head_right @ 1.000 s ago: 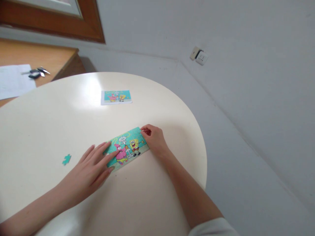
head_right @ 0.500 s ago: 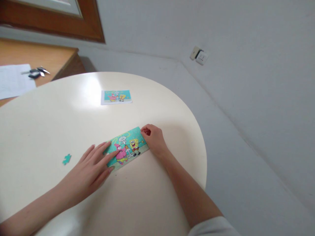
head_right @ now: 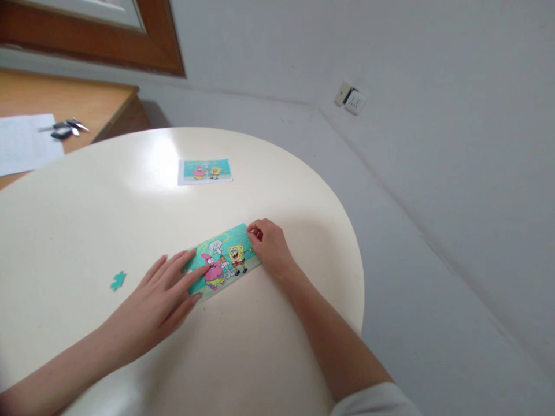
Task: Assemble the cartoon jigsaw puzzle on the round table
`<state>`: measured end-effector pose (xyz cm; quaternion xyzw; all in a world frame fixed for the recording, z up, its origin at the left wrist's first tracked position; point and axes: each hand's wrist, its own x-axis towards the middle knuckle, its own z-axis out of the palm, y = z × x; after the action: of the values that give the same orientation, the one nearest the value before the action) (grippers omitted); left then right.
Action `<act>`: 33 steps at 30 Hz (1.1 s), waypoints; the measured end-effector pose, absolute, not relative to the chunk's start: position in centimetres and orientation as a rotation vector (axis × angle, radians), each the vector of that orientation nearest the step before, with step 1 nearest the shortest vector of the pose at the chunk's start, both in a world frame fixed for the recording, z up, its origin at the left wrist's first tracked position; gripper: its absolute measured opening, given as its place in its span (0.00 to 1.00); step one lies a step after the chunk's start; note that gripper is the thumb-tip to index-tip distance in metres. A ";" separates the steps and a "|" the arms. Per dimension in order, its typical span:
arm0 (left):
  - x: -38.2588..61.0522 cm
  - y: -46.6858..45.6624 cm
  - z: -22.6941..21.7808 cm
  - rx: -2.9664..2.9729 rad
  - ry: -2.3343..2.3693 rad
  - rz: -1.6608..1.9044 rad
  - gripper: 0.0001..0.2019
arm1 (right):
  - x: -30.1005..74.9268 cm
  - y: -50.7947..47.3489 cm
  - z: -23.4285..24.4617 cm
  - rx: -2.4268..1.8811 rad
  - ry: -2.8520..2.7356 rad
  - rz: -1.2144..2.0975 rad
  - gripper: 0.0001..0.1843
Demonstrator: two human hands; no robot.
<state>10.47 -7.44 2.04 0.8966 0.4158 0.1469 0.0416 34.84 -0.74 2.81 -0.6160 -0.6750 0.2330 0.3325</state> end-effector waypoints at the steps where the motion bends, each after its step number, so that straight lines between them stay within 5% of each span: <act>1: 10.5 -7.4 2.1 2.748 1.271 0.448 0.20 | 34.8 -0.7 2.8 -1.609 -1.770 0.598 0.06; 33: 10.3 -6.6 3.0 2.690 1.265 0.505 0.19 | 35.6 -0.6 2.9 -1.625 -1.891 0.553 0.13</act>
<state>10.32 -6.61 3.02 0.8905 0.4186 0.1670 0.0631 35.56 -0.60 2.89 -0.6090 -0.7087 0.2074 0.2897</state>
